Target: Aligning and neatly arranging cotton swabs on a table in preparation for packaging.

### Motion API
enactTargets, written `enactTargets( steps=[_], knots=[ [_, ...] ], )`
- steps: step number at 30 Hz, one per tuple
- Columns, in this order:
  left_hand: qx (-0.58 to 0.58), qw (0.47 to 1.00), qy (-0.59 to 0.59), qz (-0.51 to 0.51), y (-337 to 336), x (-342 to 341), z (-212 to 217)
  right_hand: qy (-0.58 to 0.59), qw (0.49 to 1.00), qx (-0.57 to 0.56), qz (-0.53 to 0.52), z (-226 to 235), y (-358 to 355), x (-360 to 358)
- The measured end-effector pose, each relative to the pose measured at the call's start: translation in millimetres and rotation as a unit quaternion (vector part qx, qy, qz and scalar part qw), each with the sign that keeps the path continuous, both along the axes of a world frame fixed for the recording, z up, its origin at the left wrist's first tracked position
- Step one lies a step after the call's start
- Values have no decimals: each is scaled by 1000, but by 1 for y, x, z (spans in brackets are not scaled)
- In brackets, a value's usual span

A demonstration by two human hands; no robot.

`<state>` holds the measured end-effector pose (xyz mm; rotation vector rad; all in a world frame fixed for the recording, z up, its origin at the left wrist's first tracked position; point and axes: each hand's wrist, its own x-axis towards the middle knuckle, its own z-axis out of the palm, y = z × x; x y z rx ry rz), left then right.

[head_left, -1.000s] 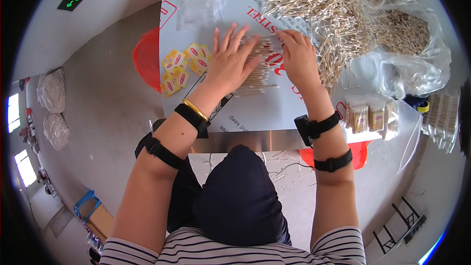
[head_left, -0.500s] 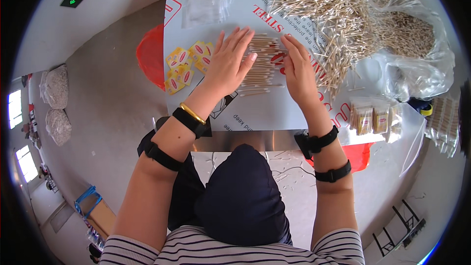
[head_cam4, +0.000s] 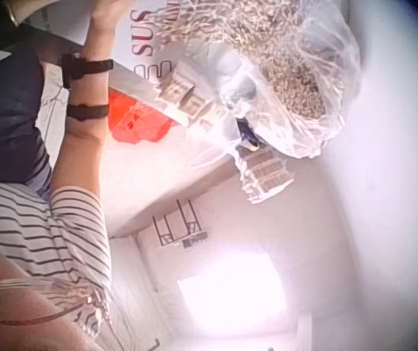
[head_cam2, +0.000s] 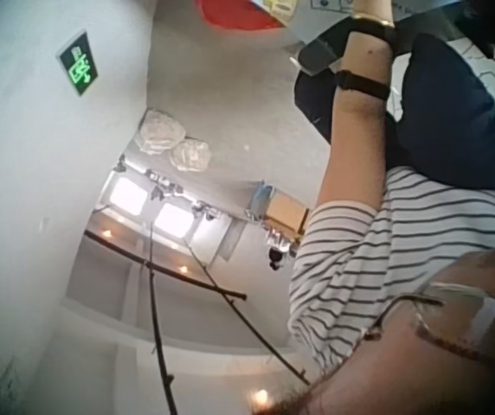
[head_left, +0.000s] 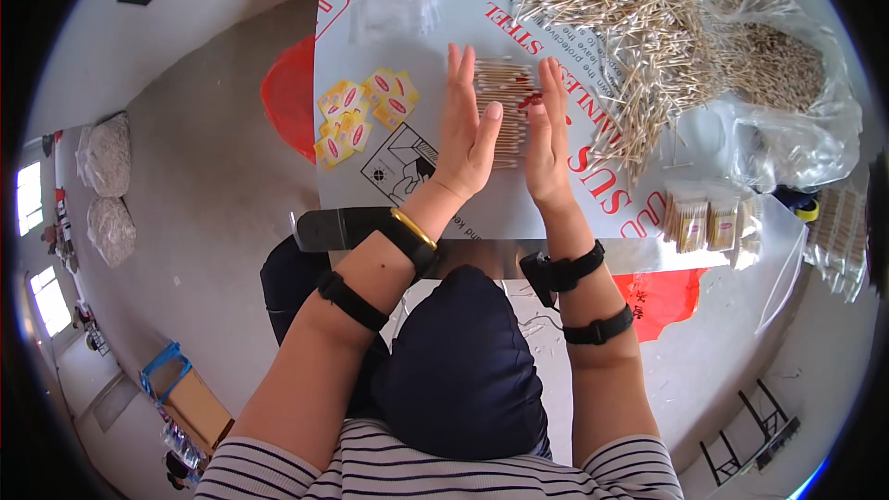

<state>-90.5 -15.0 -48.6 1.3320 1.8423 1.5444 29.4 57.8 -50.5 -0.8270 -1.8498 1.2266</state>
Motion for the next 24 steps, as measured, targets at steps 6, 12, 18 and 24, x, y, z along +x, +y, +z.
enactTargets(
  steps=[6, 12, 18, 24],
  knots=[
    [15, 998, -65, -13, 0, 1, 1, 54, 997, -54, 11, -4, -6, -6],
    [32, 996, -81, -14, -20, -22, -4, 56, 997, -41, -14, -12, 11, -5],
    [9, 997, -71, -15, 14, -35, 0, 43, 998, -8, -38, -16, 37, -16],
    [-2, 997, -64, -46, 28, -35, -1, 39, 998, -41, -4, -9, 24, -39]
  ],
)
